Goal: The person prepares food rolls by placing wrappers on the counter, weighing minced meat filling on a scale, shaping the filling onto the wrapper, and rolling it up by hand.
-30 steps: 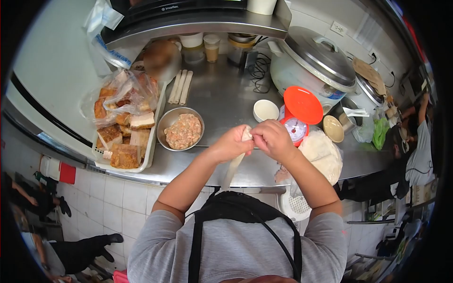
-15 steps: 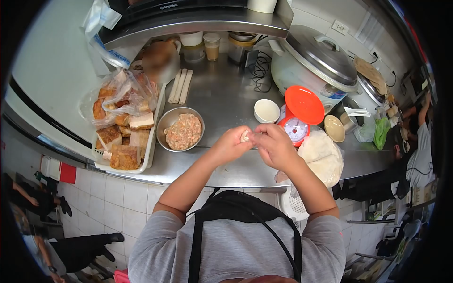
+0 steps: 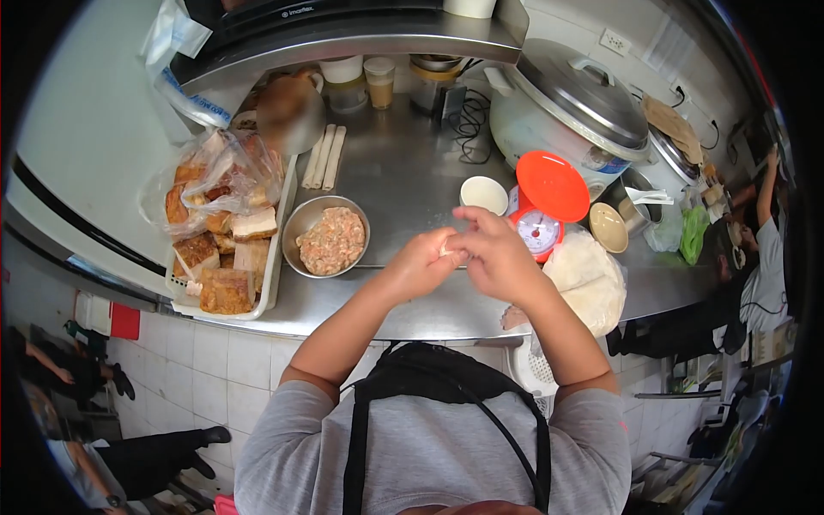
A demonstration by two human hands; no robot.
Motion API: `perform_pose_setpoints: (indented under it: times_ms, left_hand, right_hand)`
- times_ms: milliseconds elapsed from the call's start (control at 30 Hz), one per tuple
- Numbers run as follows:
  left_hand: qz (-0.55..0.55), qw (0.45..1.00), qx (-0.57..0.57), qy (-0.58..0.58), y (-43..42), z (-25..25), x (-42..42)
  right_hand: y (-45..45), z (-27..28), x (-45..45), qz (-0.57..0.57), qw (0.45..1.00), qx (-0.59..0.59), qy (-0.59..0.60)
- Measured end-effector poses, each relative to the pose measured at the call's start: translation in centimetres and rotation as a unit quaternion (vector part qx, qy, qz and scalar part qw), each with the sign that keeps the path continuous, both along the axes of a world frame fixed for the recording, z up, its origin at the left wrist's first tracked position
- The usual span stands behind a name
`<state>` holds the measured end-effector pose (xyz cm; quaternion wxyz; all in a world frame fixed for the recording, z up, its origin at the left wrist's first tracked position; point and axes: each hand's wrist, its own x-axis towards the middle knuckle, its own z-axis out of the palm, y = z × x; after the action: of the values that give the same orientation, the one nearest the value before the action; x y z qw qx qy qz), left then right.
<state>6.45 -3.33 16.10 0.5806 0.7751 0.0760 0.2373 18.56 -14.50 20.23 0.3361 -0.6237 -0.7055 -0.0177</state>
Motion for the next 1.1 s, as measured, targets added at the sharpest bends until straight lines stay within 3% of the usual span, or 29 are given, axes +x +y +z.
perform_pose_setpoints:
  times_ms: [33, 100, 200, 300, 400, 433, 533, 600, 633, 733, 800, 900, 1033, 1100]
  left_hand:
    - [-0.004, 0.998, -0.062, -0.005, 0.3, -0.3, 0.2]
    - [0.009, 0.982, -0.18, -0.05, 0.9, -0.3, 0.4]
    - [0.055, 0.928, -0.324, -0.174, 2.6, 0.4, 0.3]
    - [0.075, 0.879, -0.403, -0.243, 4.0, 0.3, -0.4]
    - [0.026, 0.803, -0.494, -0.333, 6.1, -0.9, -1.7]
    - [0.011, 0.792, -0.499, -0.352, 6.7, -1.3, -2.2]
    - [-0.071, 0.766, -0.506, -0.39, 7.0, -1.7, -3.4]
    - [-0.177, 0.757, -0.504, -0.376, 5.8, -1.0, -4.2]
    - [-0.268, 0.739, -0.504, -0.357, 5.4, -1.4, -4.4]
    - [-0.387, 0.706, -0.559, -0.199, 3.0, -2.0, -4.6]
    - [-0.42, 0.765, -0.485, -0.054, 3.0, -4.2, -3.2]
    - [-0.279, 0.919, -0.267, 0.083, 0.6, -3.3, -0.5]
    - [-0.175, 0.952, -0.251, -0.028, -0.5, -1.7, -0.2]
    - [-0.136, 0.958, -0.244, -0.067, -0.5, -1.7, -0.5]
  right_hand:
    - [0.4, -1.1, 0.1, 0.04, 0.986, 0.01, 0.165]
    - [1.6, -4.4, 0.3, 0.116, 0.872, 0.03, 0.474]
    - [1.8, -10.7, -0.4, 0.107, 0.893, -0.195, 0.392]
    - [2.0, -12.2, 0.4, 0.063, 0.852, -0.348, 0.386]
    - [0.9, -11.2, 2.7, 0.074, 0.902, -0.329, 0.271]
    - [0.3, -9.1, 3.0, 0.035, 0.879, -0.384, 0.28]
    - [-1.1, -7.1, 5.8, 0.012, 0.839, -0.292, 0.459]
    - [-1.8, -4.4, 7.6, -0.009, 0.842, -0.218, 0.494]
    - [-1.9, -3.2, 8.5, 0.003, 0.842, -0.175, 0.51]
    - [-1.8, 0.2, 9.7, 0.04, 0.844, -0.082, 0.529]
    - [-1.3, 1.8, 8.8, 0.07, 0.853, -0.076, 0.512]
    - [-0.1, 2.4, 4.9, 0.111, 0.875, -0.125, 0.455]
    - [0.5, 1.6, 0.6, 0.077, 0.914, -0.138, 0.374]
    - [0.5, 0.0, -0.4, 0.072, 0.928, 0.029, 0.363]
